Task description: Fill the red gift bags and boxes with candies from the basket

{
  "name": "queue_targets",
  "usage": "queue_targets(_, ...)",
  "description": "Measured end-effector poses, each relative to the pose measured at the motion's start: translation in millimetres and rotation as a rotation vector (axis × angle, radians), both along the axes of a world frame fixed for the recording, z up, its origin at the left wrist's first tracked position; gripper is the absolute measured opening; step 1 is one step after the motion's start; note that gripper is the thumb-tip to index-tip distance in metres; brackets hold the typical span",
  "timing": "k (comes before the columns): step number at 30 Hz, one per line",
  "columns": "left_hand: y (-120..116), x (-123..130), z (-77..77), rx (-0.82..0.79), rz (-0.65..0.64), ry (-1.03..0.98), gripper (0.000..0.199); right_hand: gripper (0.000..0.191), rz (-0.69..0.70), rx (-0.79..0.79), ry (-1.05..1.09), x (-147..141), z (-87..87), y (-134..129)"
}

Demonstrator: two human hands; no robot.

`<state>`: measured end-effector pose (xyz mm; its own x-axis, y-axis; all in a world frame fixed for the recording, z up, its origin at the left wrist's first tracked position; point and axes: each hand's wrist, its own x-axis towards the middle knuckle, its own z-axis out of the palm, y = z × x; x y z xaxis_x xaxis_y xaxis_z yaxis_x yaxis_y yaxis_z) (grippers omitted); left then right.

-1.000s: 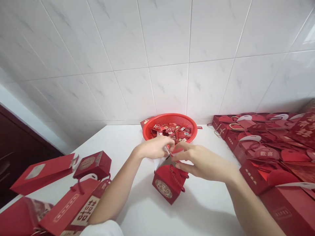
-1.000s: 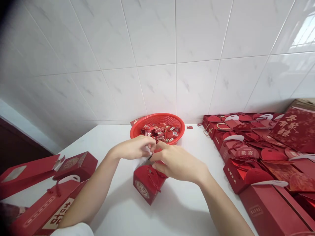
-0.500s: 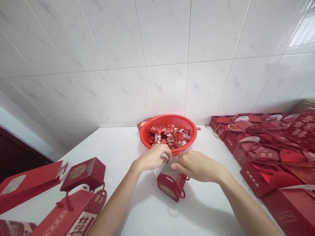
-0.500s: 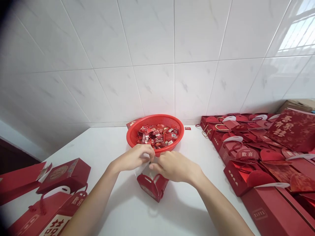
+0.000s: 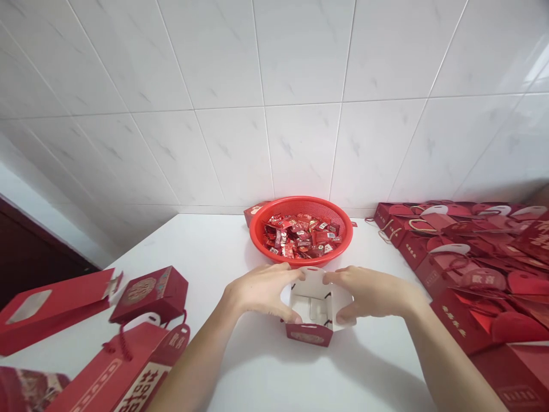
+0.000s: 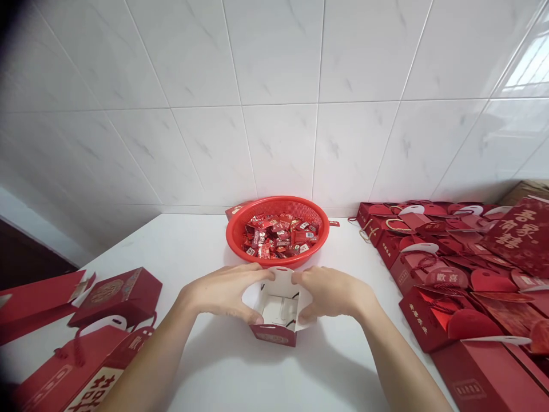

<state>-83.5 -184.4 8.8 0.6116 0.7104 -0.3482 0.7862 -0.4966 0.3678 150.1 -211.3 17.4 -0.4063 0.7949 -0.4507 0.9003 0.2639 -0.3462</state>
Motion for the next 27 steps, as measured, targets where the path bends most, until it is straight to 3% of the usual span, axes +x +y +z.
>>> queue_targets(5, 4, -2, 3.9, -0.055, 0.002, 0.034, 0.074, 0.056, 0.084, 0.008, 0.085, 6, -5.3, 11)
queue_targets(9, 6, -11, 17.3, -0.075, -0.014, -0.103, 0.067, 0.04, 0.165, 0.139, 0.449, 18, 2.1, 25)
queue_targets(13, 24, -17, 21.2, 0.073, 0.032, -0.325, 0.042, 0.029, 0.025, 0.287, 0.77, 23, -5.3, 58)
queue_targets(17, 73, -10, 5.3, 0.172, 0.126, -0.337, 0.032, 0.026, -0.189, 0.413, 0.878, 14, -38.1, 109)
queue_targets(22, 156, 4, -14.5, 0.323, 0.196, -0.293, 0.034, 0.018, -0.243, 0.462, 0.821, -1, -65.9, 154)
queue_targets(25, 194, 14, -25.0, 0.318, 0.21, -0.213, 0.045, 0.017, -0.295, 0.409, 0.725, -2, -70.4, 163)
queue_targets(27, 208, 20, -32.7, 0.243, 0.199, -0.106, 0.066, 0.015, -0.344, 0.383, 0.664, -1, -73.1, 166)
